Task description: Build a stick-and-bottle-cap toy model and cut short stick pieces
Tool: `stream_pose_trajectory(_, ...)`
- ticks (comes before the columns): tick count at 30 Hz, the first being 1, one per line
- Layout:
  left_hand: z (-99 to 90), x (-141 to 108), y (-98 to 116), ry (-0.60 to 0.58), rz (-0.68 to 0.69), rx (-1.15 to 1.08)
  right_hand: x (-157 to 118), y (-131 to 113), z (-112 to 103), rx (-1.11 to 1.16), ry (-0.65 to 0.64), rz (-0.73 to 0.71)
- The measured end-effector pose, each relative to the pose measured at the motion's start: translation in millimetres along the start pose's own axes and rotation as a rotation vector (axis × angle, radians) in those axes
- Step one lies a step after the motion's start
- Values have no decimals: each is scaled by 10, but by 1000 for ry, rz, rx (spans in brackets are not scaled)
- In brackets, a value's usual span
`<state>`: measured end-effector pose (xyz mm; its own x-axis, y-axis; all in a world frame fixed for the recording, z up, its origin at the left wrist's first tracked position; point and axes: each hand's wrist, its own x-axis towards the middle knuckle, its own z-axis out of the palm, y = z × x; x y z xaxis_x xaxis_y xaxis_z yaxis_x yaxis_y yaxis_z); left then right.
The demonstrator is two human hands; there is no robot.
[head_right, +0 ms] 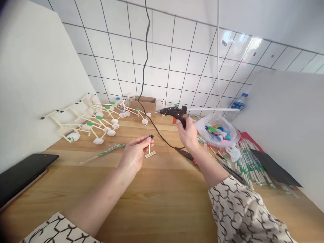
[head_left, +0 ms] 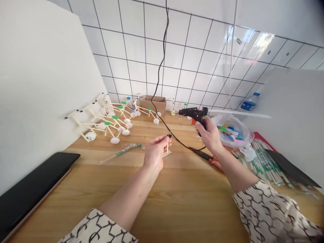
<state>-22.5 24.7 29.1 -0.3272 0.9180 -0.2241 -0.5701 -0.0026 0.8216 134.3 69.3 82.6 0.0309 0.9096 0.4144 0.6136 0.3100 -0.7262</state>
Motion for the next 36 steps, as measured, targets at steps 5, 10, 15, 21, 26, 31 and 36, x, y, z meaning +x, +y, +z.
stream_pose_trajectory(5, -14, 35, -19, 4, -9, -7, -378, 78, -260, 400, -164, 55)
stream_pose_trajectory(10, -36, 47, -50, -2, -12, 14, -560, 144, -425, 386, -351, 132)
stream_pose_trajectory(15, -45, 38, -47, 17, -6, 32, -636, 179, -450, 369, -412, 115)
stream_pose_trajectory(21, -23, 3, -22, 13, -12, 24, -690, 212, -385, 334, -488, 43)
stream_pose_trajectory(26, -10, -17, -18, 2, -23, 34, -705, 205, -357, 232, -486, 12)
stream_pose_trajectory(31, -14, -7, -44, -14, -33, 35, -722, 168, -352, 178, -503, 8)
stream_pose_trajectory(36, -18, -4, -65, -23, -38, 46, -737, 148, -350, 161, -492, 11)
